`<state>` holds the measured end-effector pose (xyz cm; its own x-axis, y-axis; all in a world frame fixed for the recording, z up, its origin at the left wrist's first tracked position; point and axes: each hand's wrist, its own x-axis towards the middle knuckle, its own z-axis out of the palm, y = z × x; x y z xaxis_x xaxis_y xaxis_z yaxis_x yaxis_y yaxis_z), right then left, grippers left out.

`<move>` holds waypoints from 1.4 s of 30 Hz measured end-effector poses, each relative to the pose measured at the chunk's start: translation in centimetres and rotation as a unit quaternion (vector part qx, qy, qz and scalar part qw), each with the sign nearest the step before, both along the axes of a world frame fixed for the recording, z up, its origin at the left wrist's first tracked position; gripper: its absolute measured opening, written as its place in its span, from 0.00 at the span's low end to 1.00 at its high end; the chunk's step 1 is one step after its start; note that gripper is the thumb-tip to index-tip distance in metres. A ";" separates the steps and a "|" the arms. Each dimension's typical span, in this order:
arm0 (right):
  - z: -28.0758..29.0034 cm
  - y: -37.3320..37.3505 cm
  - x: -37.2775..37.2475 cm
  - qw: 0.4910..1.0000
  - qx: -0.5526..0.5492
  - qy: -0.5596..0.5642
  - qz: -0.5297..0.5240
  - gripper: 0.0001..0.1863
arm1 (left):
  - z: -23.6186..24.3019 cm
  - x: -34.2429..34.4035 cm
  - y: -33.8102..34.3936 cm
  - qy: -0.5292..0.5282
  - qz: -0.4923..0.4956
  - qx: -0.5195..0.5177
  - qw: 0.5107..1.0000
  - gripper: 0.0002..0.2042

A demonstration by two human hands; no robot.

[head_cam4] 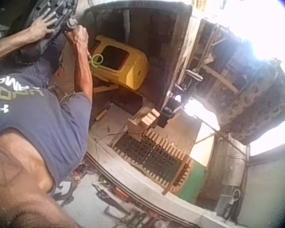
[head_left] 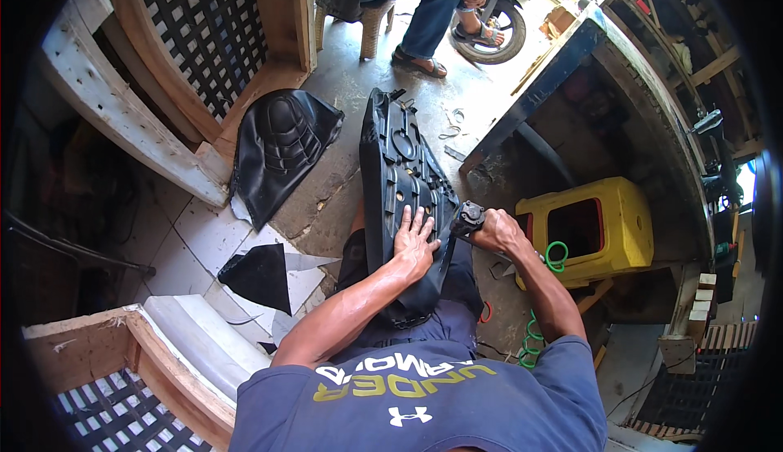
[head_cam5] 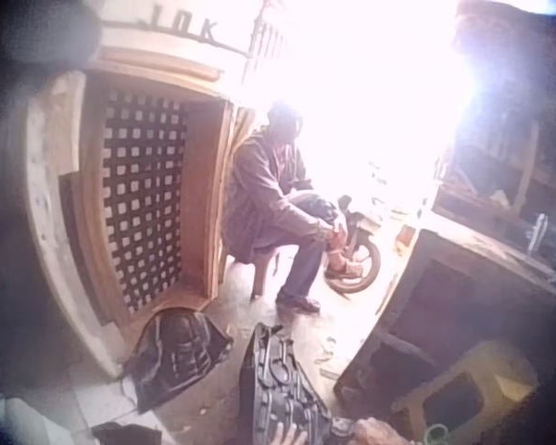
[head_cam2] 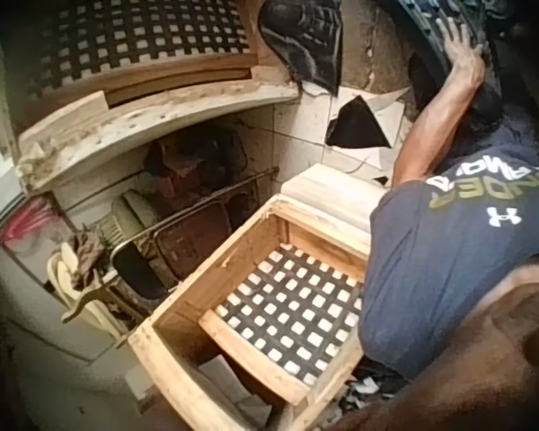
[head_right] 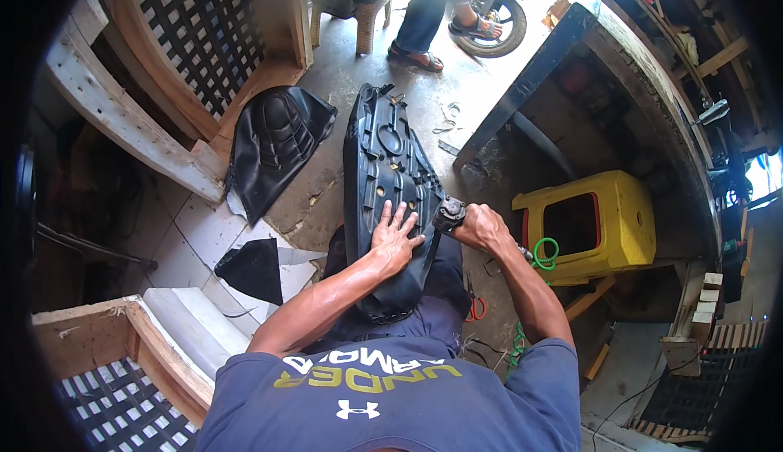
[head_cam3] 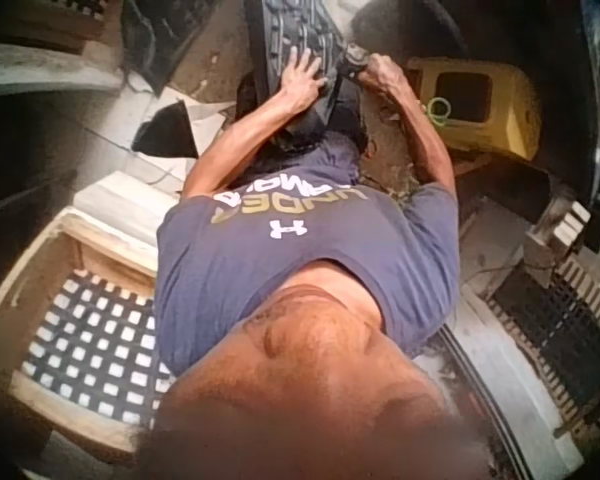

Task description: The person staples new fabric onto a motorcycle seat frame using a pneumatic stapler, pulling the material tight and trimming excess pieces with scissors.

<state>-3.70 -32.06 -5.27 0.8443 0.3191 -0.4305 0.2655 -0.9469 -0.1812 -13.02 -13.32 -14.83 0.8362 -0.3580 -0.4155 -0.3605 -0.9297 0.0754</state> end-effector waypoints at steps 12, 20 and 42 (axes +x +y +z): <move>-8.9 -10.9 -3.3 0.899 0.245 0.029 -0.361 0.23 | 2.7 -1.9 4.6 -0.110 -0.014 -0.148 0.983 0.31; -31.8 -17.7 -19.9 0.815 0.083 -0.015 -0.574 0.33 | 5.3 -6.4 6.7 -0.254 0.006 -0.192 0.948 0.28; 32.3 -15.4 25.5 0.859 0.237 -0.345 -0.295 0.12 | 9.0 -7.7 4.8 -0.313 0.056 -0.194 0.928 0.26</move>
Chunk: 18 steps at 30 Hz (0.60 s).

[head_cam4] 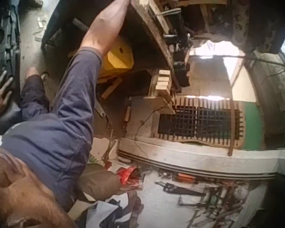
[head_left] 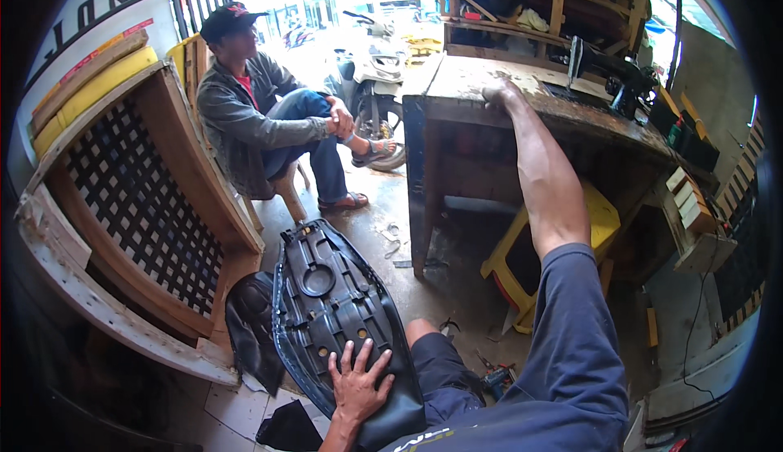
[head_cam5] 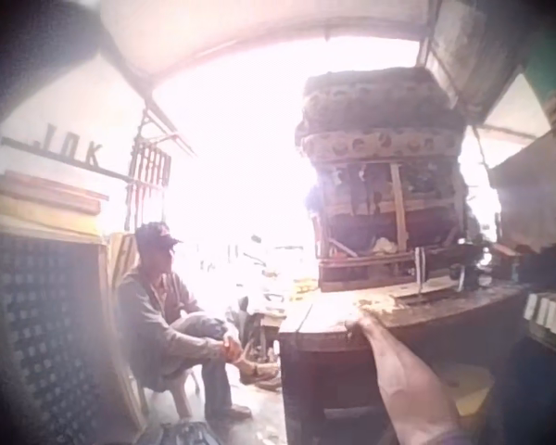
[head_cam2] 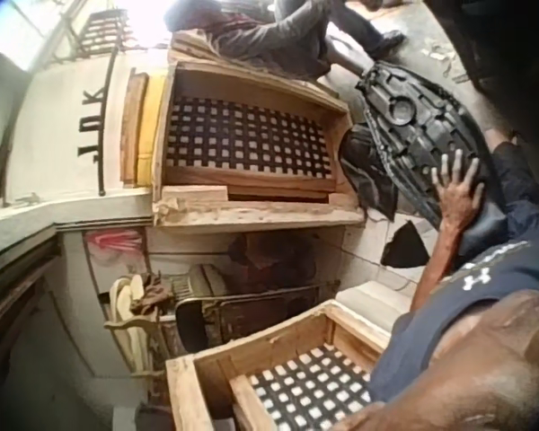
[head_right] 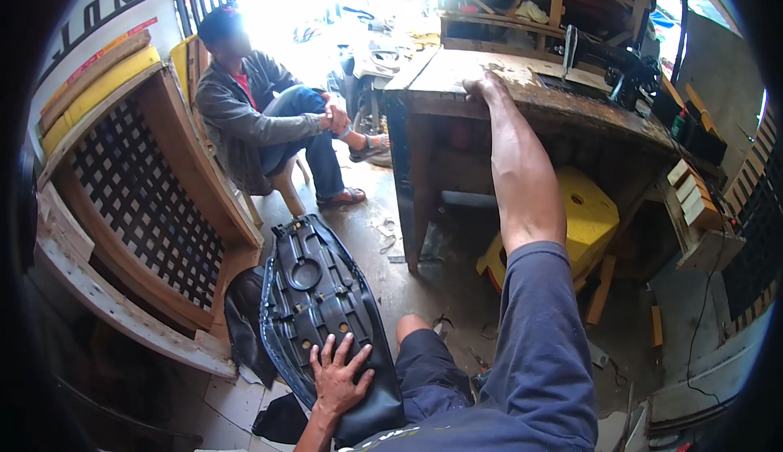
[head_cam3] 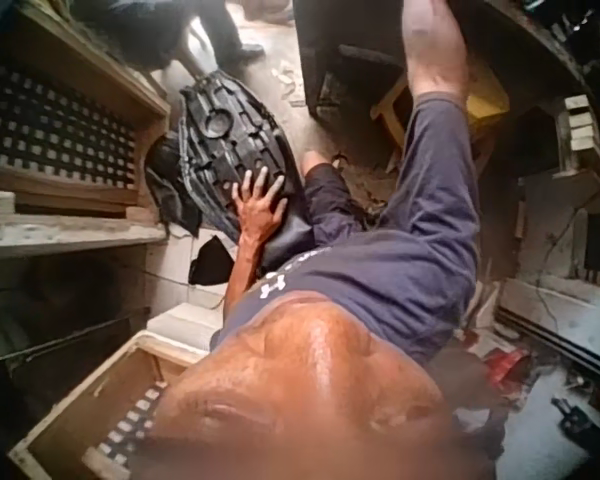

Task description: The person staples new fabric onto a motorcycle seat frame using a pneumatic stapler, pulling the material tight and trimming excess pieces with scissors.

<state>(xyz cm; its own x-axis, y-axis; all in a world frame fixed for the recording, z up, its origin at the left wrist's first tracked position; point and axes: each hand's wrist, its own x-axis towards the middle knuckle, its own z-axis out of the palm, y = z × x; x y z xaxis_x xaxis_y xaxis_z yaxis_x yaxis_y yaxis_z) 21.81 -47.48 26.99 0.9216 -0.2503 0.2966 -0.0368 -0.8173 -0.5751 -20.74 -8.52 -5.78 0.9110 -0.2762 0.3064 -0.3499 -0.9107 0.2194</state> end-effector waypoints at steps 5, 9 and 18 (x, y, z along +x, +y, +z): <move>-0.6 -5.0 1.7 0.981 -0.073 0.092 -0.153 0.17 | 0.2 -0.1 -0.2 0.011 0.005 -0.013 1.000 0.25; -1.5 -11.6 1.0 0.956 -0.137 0.178 -0.190 0.25 | -0.1 -0.1 -0.3 0.015 0.013 -0.017 1.000 0.25; -11.1 0.4 -9.9 0.957 0.176 -0.215 0.080 0.28 | 0.1 1.2 -0.1 0.013 -0.008 -0.082 0.996 0.22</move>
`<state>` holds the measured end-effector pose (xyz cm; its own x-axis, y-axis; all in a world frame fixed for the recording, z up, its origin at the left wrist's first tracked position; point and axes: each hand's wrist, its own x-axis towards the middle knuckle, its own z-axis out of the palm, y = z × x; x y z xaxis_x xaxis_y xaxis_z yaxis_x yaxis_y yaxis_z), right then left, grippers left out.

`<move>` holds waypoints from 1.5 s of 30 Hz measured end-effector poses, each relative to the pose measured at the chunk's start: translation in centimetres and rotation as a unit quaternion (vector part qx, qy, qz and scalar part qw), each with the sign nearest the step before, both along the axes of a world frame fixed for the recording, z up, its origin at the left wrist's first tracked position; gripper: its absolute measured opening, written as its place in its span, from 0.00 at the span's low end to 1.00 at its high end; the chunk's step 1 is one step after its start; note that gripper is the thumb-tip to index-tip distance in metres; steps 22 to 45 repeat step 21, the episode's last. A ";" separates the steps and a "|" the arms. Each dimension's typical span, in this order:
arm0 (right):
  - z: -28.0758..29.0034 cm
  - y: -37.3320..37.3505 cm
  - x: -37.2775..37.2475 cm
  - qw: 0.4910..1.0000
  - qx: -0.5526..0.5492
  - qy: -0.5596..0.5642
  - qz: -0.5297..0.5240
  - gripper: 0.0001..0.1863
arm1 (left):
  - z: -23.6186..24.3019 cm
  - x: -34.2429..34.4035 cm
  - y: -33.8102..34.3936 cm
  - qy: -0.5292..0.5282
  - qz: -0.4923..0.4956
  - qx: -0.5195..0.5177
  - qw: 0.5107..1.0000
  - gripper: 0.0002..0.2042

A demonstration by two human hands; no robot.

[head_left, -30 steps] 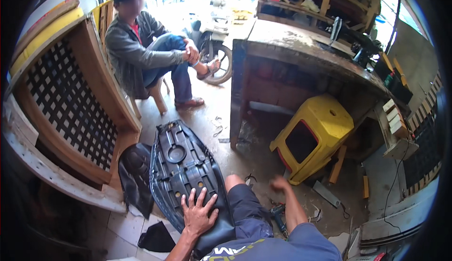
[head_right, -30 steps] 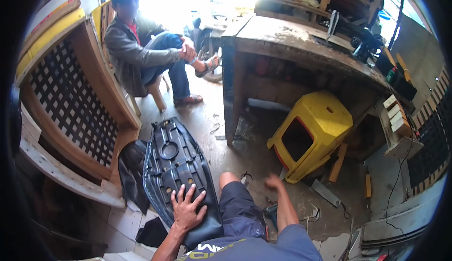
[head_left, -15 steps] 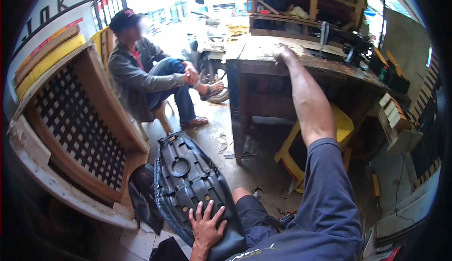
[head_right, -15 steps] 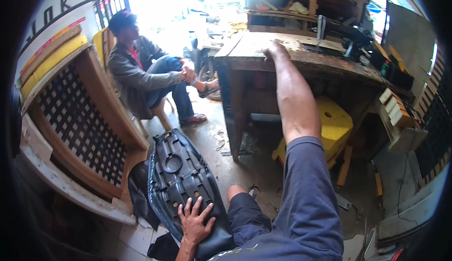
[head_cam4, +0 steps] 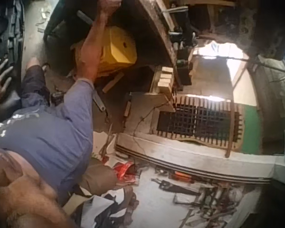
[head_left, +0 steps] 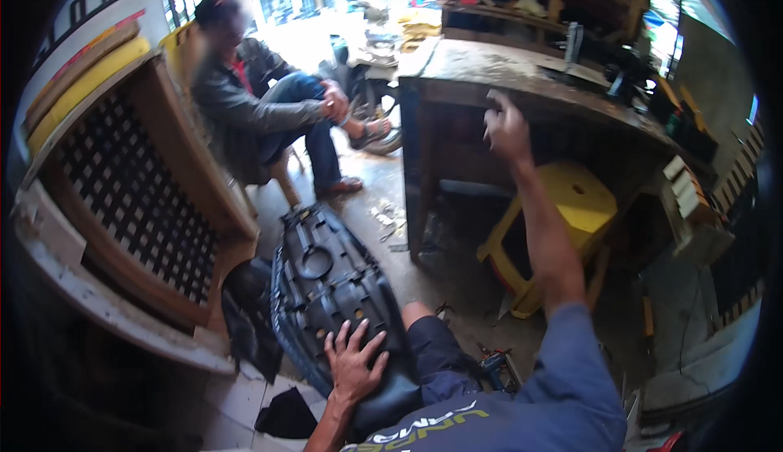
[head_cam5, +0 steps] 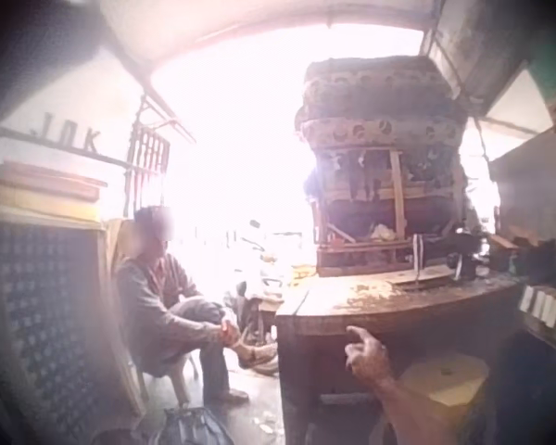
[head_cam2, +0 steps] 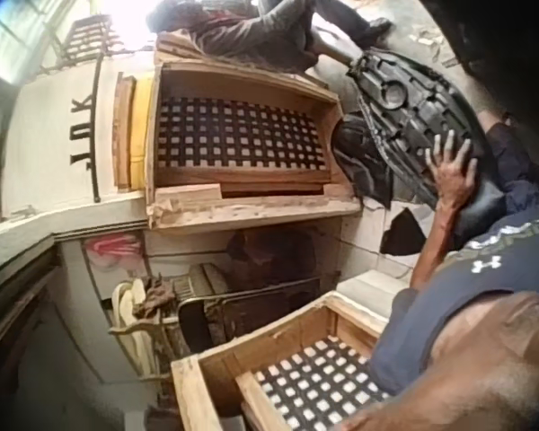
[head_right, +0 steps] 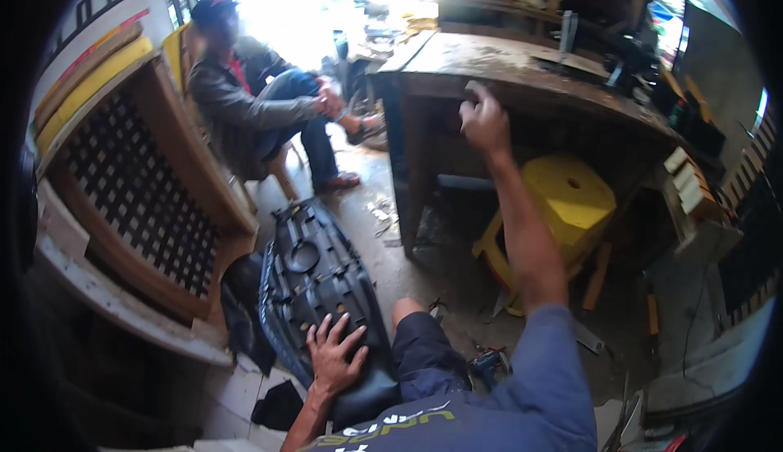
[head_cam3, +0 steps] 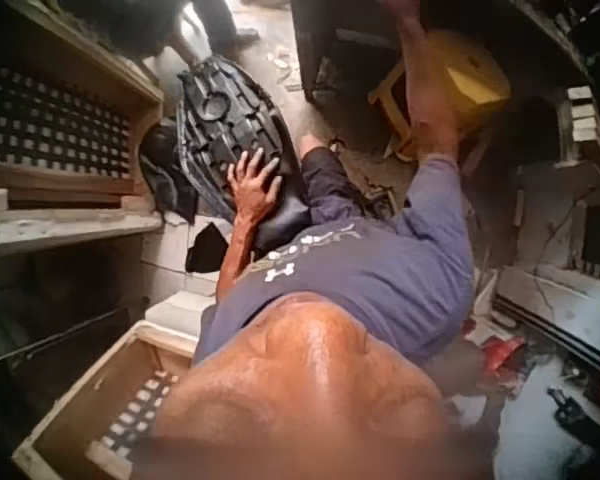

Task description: The person staples new fabric onto a motorcycle seat frame using a pneumatic stapler, pulling the material tight and trimming excess pieces with scissors.

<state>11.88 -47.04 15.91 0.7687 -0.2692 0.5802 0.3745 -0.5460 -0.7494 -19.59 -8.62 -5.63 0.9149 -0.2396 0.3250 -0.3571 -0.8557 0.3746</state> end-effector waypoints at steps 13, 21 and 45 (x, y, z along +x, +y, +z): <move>-27.1 18.9 -15.2 0.693 0.524 0.268 0.417 0.44 | 1.7 7.5 -5.8 0.053 0.080 -0.298 0.950 0.17; -23.7 21.1 -17.2 0.609 0.593 0.261 0.457 0.42 | 2.5 11.3 -6.4 0.237 0.165 -0.290 0.912 0.22; -23.7 21.1 -17.2 0.609 0.593 0.261 0.457 0.42 | 2.5 11.3 -6.4 0.237 0.165 -0.290 0.912 0.22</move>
